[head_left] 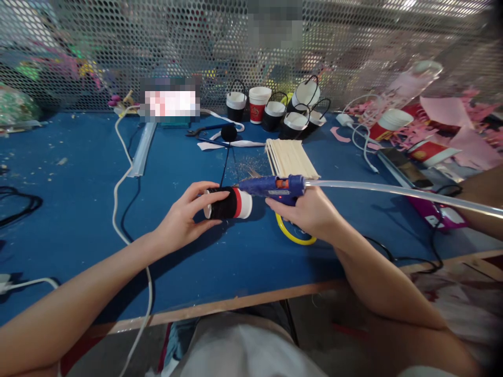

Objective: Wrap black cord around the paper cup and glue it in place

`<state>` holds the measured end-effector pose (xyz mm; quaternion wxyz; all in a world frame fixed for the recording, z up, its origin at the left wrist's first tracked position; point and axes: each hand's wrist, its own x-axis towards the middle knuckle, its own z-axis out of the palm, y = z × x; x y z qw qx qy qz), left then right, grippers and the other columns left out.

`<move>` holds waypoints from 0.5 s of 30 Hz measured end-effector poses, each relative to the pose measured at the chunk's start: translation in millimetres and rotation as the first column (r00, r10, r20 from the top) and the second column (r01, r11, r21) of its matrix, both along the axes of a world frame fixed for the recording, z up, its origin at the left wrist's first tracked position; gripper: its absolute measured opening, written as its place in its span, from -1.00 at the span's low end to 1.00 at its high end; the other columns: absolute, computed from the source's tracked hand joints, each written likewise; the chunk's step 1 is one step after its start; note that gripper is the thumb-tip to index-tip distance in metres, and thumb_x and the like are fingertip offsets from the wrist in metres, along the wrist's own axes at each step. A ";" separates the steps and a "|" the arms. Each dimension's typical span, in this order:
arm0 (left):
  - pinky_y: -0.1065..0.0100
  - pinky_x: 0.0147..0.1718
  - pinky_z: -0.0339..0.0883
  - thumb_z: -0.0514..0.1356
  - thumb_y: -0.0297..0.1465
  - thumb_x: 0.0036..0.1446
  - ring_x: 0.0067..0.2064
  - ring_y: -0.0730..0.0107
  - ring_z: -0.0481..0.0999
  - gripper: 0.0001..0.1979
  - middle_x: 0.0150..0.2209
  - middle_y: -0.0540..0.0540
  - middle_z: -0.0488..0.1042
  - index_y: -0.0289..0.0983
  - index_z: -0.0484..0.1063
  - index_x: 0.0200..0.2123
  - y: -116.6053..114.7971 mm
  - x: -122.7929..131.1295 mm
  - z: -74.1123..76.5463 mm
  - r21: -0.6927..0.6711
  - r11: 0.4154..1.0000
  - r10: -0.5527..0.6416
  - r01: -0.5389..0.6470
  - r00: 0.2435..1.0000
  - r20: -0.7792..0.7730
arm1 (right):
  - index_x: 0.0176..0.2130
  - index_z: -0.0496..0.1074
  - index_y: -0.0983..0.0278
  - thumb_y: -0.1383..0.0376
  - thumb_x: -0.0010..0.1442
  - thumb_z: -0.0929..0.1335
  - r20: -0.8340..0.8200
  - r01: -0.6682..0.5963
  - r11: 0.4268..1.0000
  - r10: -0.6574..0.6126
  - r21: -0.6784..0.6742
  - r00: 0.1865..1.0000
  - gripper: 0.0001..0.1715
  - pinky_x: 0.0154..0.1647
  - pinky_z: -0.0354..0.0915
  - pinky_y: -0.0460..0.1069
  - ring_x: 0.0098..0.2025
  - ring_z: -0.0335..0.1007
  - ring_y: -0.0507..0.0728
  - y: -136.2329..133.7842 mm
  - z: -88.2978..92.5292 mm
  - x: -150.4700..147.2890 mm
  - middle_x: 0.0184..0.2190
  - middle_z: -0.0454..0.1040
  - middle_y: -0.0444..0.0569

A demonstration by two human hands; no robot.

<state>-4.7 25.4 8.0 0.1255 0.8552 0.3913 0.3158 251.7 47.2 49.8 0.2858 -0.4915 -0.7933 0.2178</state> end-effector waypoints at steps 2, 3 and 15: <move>0.14 0.01 0.29 0.19 -0.41 0.10 0.08 0.20 0.29 -0.57 0.06 -0.21 0.24 -0.16 0.25 0.06 0.2 -0.5 -0.8 0.020 1.000 -0.012 0.013 1.000 -0.014 | -0.42 0.43 0.28 0.21 0.02 0.33 -0.019 0.023 0.999 -0.024 -0.035 1.000 -0.82 -0.48 0.26 -0.04 -0.47 0.35 0.09 0.5 -0.4 0.4 -0.59 0.42 -0.10; 0.15 0.00 0.30 0.18 -0.42 0.11 0.09 0.21 0.28 -0.58 0.07 -0.21 0.23 -0.16 0.24 0.06 0.4 -0.7 -1.1 0.027 0.999 -0.017 0.018 1.000 -0.019 | -0.44 0.42 0.29 0.19 0.02 0.33 -0.028 0.038 0.997 -0.040 -0.072 0.999 -0.81 -0.52 0.24 -0.05 -0.51 0.33 0.07 0.6 -0.2 0.8 -0.61 0.40 -0.11; 0.11 0.01 0.32 0.24 -0.36 0.04 0.08 0.19 0.31 -0.49 0.05 -0.16 0.23 -0.12 0.25 0.09 6.0 -3.3 -5.9 -0.167 0.985 0.085 -0.037 0.952 0.293 | -0.31 0.40 0.33 0.15 0.00 0.37 -0.164 0.187 0.977 -0.202 -0.100 0.965 -0.70 -0.45 0.25 -0.05 -0.44 0.37 0.06 33.5 10.7 25.6 -0.43 0.47 -0.04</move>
